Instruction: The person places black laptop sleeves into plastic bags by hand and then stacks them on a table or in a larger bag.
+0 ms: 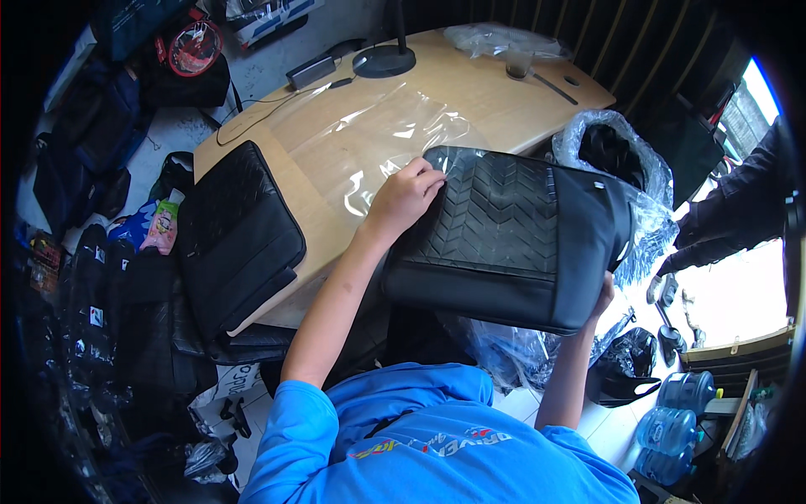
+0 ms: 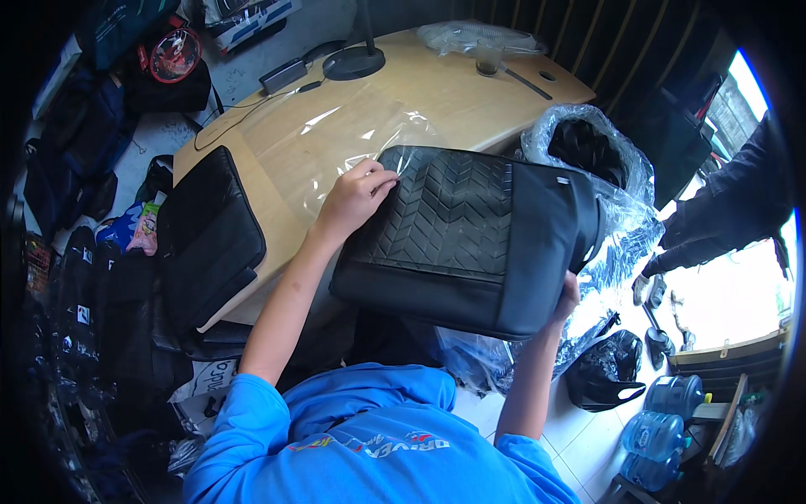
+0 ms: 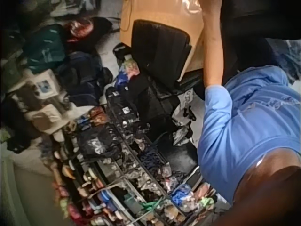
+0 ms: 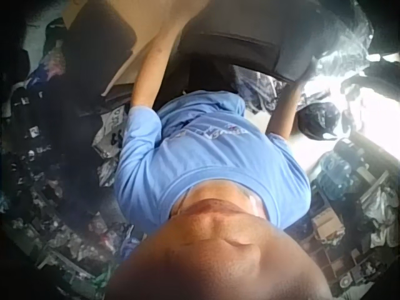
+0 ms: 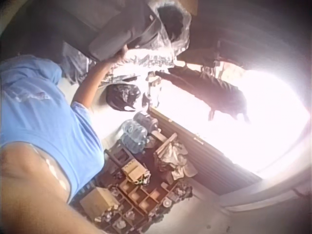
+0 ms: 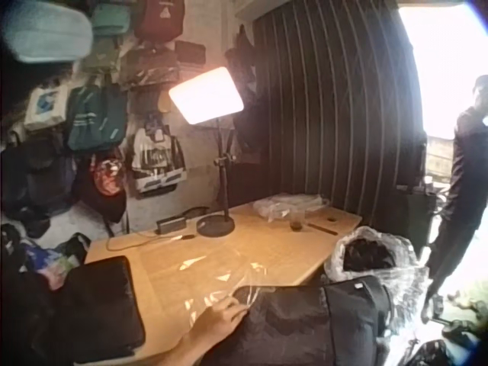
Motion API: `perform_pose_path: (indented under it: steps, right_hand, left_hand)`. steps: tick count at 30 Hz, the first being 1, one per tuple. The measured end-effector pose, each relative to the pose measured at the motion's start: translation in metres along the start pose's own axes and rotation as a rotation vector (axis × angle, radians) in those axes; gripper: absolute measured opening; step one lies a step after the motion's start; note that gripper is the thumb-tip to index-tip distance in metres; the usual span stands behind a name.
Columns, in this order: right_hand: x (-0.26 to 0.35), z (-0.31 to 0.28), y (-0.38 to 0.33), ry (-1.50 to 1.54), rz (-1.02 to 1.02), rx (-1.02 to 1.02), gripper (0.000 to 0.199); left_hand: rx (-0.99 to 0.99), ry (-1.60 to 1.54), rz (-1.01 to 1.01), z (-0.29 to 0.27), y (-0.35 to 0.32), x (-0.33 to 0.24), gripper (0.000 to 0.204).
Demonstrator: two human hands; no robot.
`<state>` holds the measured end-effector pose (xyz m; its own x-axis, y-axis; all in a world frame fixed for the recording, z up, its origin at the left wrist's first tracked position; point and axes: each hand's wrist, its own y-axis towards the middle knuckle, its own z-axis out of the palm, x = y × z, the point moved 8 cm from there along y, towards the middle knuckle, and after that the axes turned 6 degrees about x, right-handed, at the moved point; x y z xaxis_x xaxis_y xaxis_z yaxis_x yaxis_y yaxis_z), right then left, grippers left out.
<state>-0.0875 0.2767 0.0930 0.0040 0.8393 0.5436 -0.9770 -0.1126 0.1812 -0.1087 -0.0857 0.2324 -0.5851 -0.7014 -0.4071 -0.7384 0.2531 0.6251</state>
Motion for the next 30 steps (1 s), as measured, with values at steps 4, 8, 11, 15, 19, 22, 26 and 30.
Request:
perform_pose_path:
  steps: [4,8,11,15,19,22,26,30]
  right_hand:
    - [0.002,0.031,-0.022,-0.396,0.194,-0.24,0.043]
    - [-0.006,0.019,-0.058,-0.393,0.432,-0.334,0.047]
    - [-0.02,0.021,-0.075,-0.351,0.619,-0.362,0.045]
    - [-0.005,0.02,-0.076,-0.377,0.445,-0.404,0.043]
    - [-0.003,0.004,-0.084,-0.333,0.371,-0.425,0.04]
    - [-0.005,0.015,-0.085,-0.288,0.351,-0.434,0.036]
    - [-0.006,0.015,-0.089,-0.272,0.34,-0.435,0.031]
    - [-0.006,0.026,-0.089,-0.258,0.34,-0.449,0.03]
  left_hand:
    - [0.053,0.097,-0.042,-0.001,-0.005,0.01,0.008]
    - [0.12,0.151,-0.005,0.001,-0.005,0.006,0.009]
    - [0.23,0.259,-0.01,0.004,-0.005,0.004,0.012]
    - [0.281,0.38,-0.034,-0.01,-0.006,0.001,0.022]
    - [0.177,0.355,-0.106,-0.032,-0.021,0.0,0.031]
    - [0.094,0.454,-0.143,-0.04,-0.038,0.003,0.028]
    - [0.126,0.47,-0.205,-0.04,-0.055,0.011,0.017]
    - [0.162,0.481,-0.209,-0.044,-0.066,0.01,0.012]
